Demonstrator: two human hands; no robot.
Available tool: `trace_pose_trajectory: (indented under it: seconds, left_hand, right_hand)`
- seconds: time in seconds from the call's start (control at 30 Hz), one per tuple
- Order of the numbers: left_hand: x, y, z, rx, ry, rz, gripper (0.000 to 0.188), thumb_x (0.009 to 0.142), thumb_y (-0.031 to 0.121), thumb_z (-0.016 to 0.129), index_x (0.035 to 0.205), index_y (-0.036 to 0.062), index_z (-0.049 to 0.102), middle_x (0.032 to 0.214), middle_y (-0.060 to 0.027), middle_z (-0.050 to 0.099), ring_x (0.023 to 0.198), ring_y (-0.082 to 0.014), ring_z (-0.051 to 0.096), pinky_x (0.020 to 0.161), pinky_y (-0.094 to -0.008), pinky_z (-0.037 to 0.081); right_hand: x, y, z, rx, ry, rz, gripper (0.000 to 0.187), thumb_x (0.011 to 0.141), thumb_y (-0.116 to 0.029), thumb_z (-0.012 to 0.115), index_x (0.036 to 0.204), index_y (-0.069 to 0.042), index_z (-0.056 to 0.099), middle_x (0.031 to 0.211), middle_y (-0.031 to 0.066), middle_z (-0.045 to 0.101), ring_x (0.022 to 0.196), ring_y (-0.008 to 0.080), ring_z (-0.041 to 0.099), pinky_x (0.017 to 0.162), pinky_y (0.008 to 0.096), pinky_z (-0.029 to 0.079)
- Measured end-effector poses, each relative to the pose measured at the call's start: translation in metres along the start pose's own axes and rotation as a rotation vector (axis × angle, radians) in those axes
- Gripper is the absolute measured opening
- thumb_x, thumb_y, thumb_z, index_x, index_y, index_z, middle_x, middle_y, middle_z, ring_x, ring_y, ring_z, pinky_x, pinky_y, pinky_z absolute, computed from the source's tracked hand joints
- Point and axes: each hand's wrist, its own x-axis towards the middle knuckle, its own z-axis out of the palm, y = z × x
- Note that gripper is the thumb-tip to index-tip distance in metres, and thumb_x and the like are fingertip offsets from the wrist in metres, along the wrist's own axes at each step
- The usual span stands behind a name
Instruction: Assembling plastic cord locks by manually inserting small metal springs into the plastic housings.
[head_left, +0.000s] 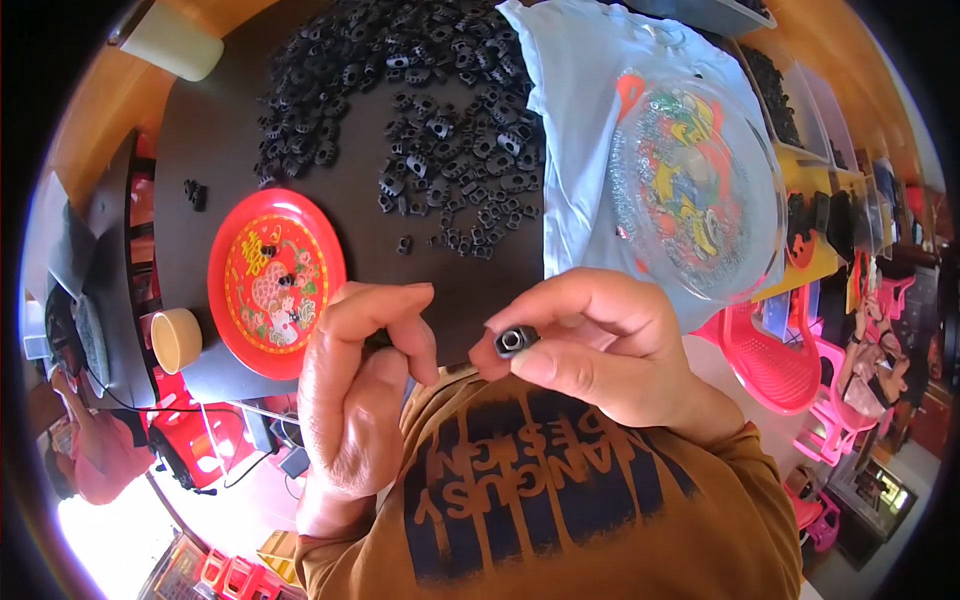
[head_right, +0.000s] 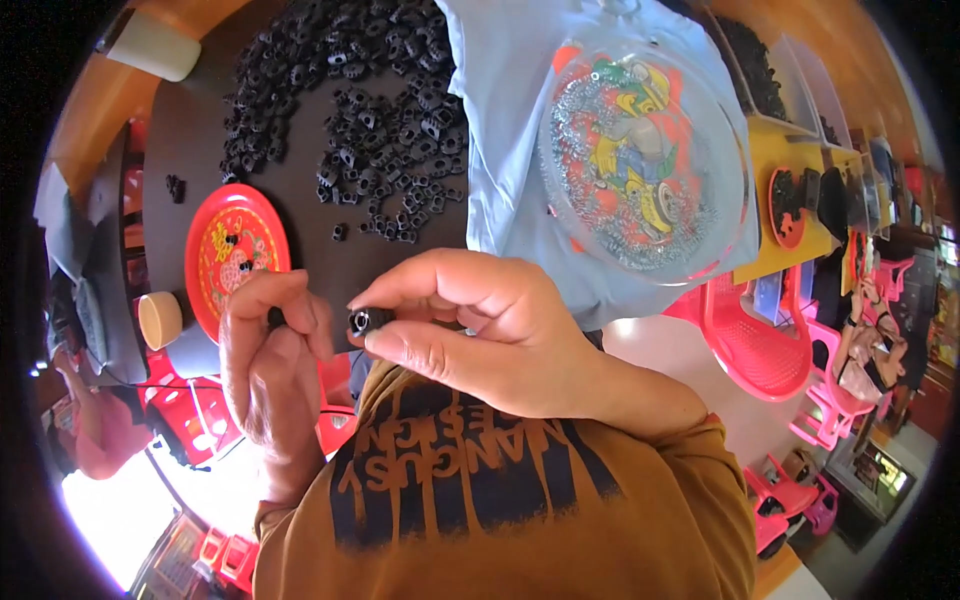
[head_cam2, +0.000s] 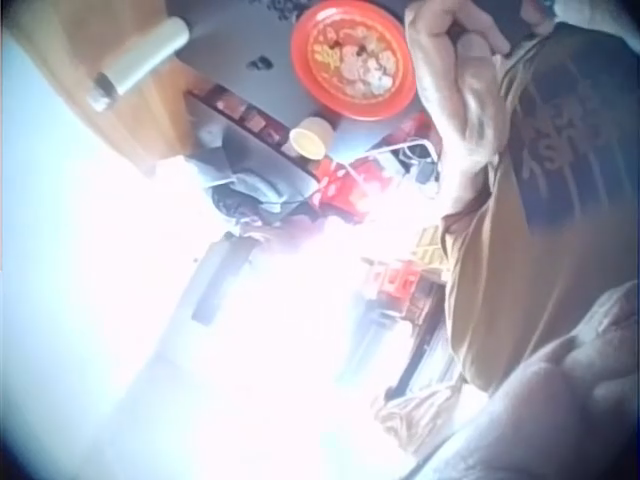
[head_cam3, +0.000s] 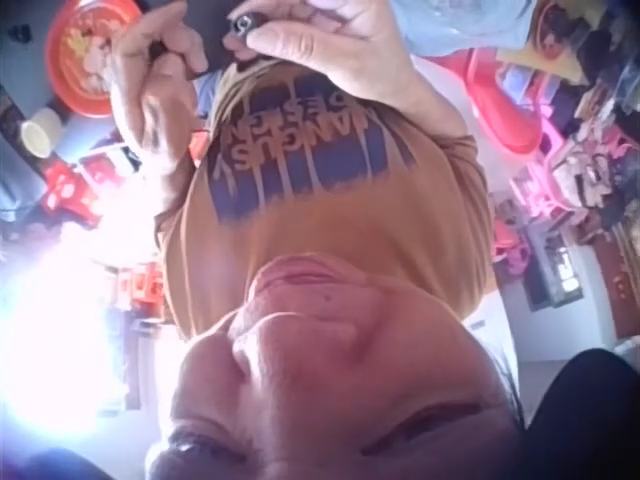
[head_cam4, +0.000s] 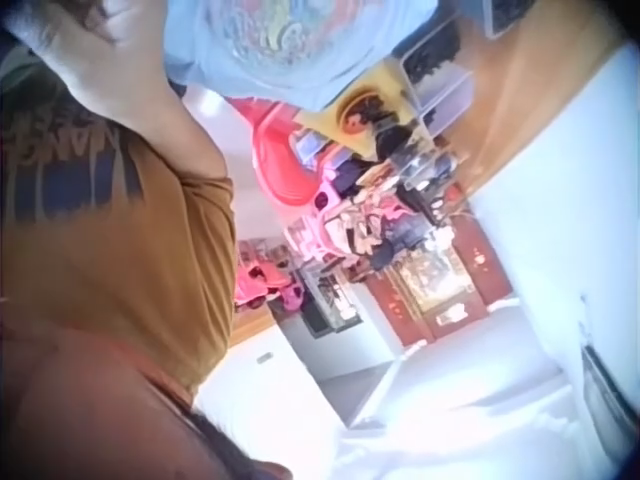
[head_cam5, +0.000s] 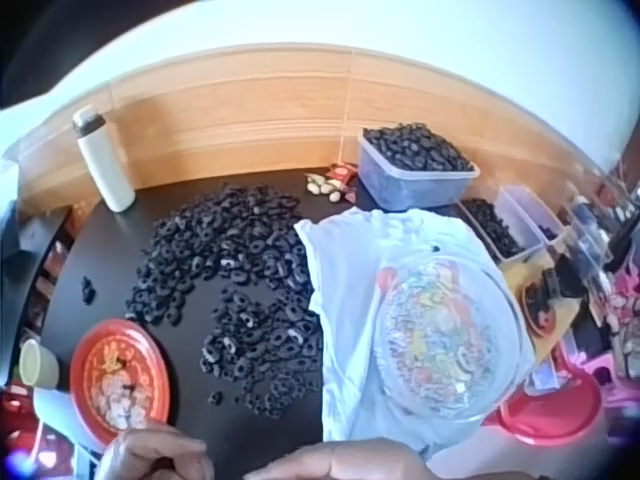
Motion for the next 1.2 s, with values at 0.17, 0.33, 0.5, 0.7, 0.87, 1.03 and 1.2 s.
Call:
trace_pose_trajectory:
  seconds: [0.17, 0.33, 0.5, 0.7, 0.87, 1.03, 1.2]
  left_hand:
    - [-0.007, 0.011, -0.002, -0.187, -0.011, 0.022, 0.04, 0.085, -0.011, 0.034, 0.123, -0.0058, 0.045, 0.101, -0.0212, 0.061, 0.059, -0.0111, 0.053, 0.06, -0.0242, 0.046]
    - [-0.005, 0.002, -0.008, -0.487, -0.029, -0.011, 0.046, 0.09, -0.009, 0.031, 0.136, -0.0056, 0.032, 0.124, -0.031, 0.052, 0.057, -0.0116, 0.056, 0.057, -0.0208, 0.047]
    - [-0.002, 0.002, -0.012, -0.41, -0.018, 0.008, 0.044, 0.092, -0.007, 0.032, 0.136, -0.0051, 0.032, 0.121, -0.0299, 0.054, 0.064, -0.0185, 0.061, 0.065, -0.0264, 0.051]
    - [0.013, 0.021, 0.01, -0.05, -0.083, 0.105, 0.035, 0.097, 0.004, 0.03, 0.131, -0.004, 0.037, 0.106, -0.0234, 0.06, 0.072, -0.0223, 0.066, 0.069, -0.0339, 0.052]
    - [0.032, 0.032, 0.06, -0.231, -0.525, 0.082, 0.042, 0.094, 0.011, 0.045, 0.136, 0.0073, 0.04, 0.099, -0.0243, 0.06, 0.065, -0.0233, 0.064, 0.069, -0.0321, 0.052]
    - [0.031, 0.039, 0.129, -0.224, -1.471, -0.329, 0.038, 0.094, 0.015, 0.047, 0.129, 0.0001, 0.045, 0.114, -0.0199, 0.061, 0.106, -0.0268, 0.06, 0.091, -0.0338, 0.047]
    - [0.033, 0.027, 0.162, 0.011, -1.397, 0.322, 0.027, 0.09, 0.018, 0.047, 0.105, -0.0027, 0.056, 0.102, -0.0202, 0.063, 0.092, -0.0348, 0.062, 0.077, -0.0443, 0.048]
  right_hand:
    - [0.01, -0.006, -0.007, -0.222, -0.309, -0.315, 0.029, 0.082, 0.006, 0.061, 0.112, 0.008, 0.059, 0.098, 0.0219, 0.065, 0.092, 0.0263, 0.066, 0.08, 0.0364, 0.052]
    - [0.022, 0.004, 0.002, -0.23, 0.041, -0.222, 0.02, 0.087, -0.001, 0.061, 0.105, 0.004, 0.058, 0.098, 0.0191, 0.065, 0.092, 0.0236, 0.065, 0.083, 0.0347, 0.051]
    - [0.025, 0.019, 0.001, 0.0, 0.038, -0.118, 0.019, 0.086, 0.0, 0.064, 0.105, 0.004, 0.063, 0.092, 0.0097, 0.067, 0.09, 0.0136, 0.064, 0.077, 0.0241, 0.05]
    - [0.027, 0.049, -0.023, -0.389, 0.042, -0.226, 0.019, 0.087, -0.012, 0.065, 0.102, 0.0, 0.063, 0.085, 0.0065, 0.066, 0.074, 0.0086, 0.058, 0.065, 0.0252, 0.047]
    - [0.033, 0.059, -0.032, -0.252, 0.01, -0.211, 0.02, 0.088, -0.016, 0.063, 0.098, 0.001, 0.062, 0.081, 0.0072, 0.065, 0.073, 0.0098, 0.059, 0.066, 0.0285, 0.049]
    - [0.034, 0.058, -0.032, -0.357, -0.021, -0.22, 0.021, 0.088, -0.016, 0.065, 0.102, 0.0, 0.062, 0.088, 0.0082, 0.067, 0.08, 0.0104, 0.061, 0.071, 0.0276, 0.049]
    - [0.025, 0.06, -0.034, -0.269, -0.008, -0.039, 0.019, 0.09, -0.01, 0.063, 0.105, 0.001, 0.062, 0.094, 0.0097, 0.067, 0.09, 0.0141, 0.063, 0.077, 0.027, 0.051]
